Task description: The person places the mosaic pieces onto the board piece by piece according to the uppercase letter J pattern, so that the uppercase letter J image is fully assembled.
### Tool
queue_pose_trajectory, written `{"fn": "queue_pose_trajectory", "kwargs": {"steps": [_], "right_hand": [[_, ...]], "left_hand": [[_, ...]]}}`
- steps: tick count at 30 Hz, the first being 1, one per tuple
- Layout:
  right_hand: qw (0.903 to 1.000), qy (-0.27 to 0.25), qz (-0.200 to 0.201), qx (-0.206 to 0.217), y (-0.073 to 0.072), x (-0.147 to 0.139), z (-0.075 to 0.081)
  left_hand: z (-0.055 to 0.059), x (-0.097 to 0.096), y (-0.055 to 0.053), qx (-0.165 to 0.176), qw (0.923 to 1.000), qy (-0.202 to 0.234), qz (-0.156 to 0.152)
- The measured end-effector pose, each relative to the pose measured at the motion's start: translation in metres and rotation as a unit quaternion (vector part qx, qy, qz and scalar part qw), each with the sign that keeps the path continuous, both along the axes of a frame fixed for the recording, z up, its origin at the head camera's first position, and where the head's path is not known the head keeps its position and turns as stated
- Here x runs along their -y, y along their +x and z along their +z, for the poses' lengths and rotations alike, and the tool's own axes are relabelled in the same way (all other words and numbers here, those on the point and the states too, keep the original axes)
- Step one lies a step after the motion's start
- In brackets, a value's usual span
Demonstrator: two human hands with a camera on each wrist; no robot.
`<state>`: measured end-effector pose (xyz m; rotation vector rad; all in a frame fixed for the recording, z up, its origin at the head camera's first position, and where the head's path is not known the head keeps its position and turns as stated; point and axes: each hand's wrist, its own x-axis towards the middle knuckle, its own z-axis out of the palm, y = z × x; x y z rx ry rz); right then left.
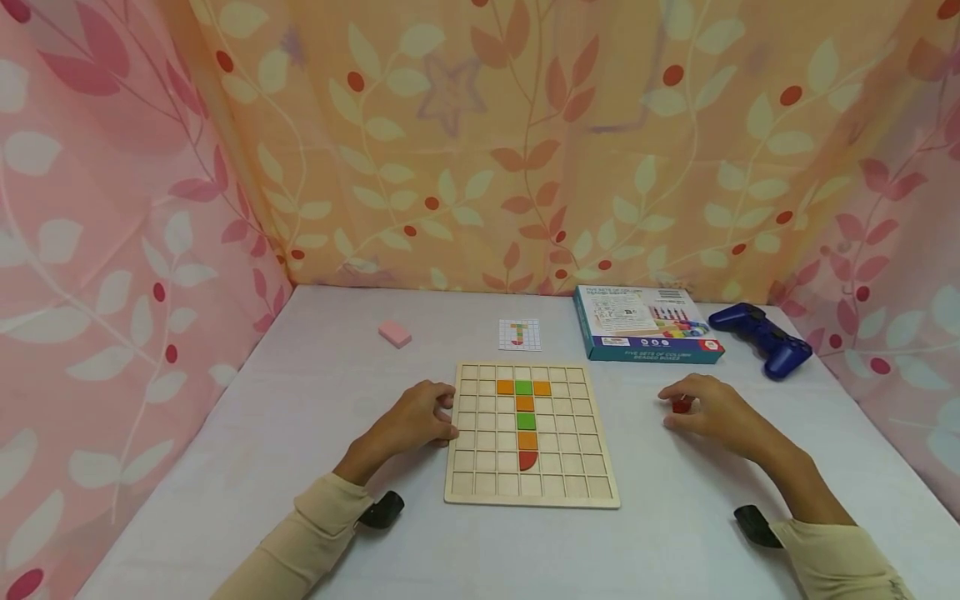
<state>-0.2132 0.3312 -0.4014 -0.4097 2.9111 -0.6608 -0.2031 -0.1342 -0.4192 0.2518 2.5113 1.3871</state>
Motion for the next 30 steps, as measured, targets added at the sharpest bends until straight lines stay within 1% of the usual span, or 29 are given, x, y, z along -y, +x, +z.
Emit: {"fn": "queue_pose_trajectory", "kwargs": {"steps": [3, 9, 17, 25, 30], "right_hand": [[0.9999, 0.004, -0.014, 0.004, -0.002, -0.009, -0.001], [0.9997, 0.009, -0.019, 0.012, -0.005, -0.019, -0.004], [0.9996, -0.003, -0.015, 0.026, -0.005, -0.022, -0.004], [0.9998, 0.004, -0.014, 0.017, -0.004, -0.022, -0.005], [0.9998, 0.004, -0.014, 0.017, -0.003, -0.021, -0.003]], "left_hand": [[0.0, 0.0, 0.0, 0.0, 1.0, 0.001, 0.001], [0.0, 0.0, -0.001, -0.005, 1.0, -0.006, 0.0], [0.0, 0.0, 0.0, -0.003, 0.9999, -0.012, 0.002], [-0.001, 0.0, 0.0, -0.001, 0.9999, -0.01, 0.005], [0.0, 0.0, 0.0, -0.006, 0.9999, -0.015, 0.003]]}}
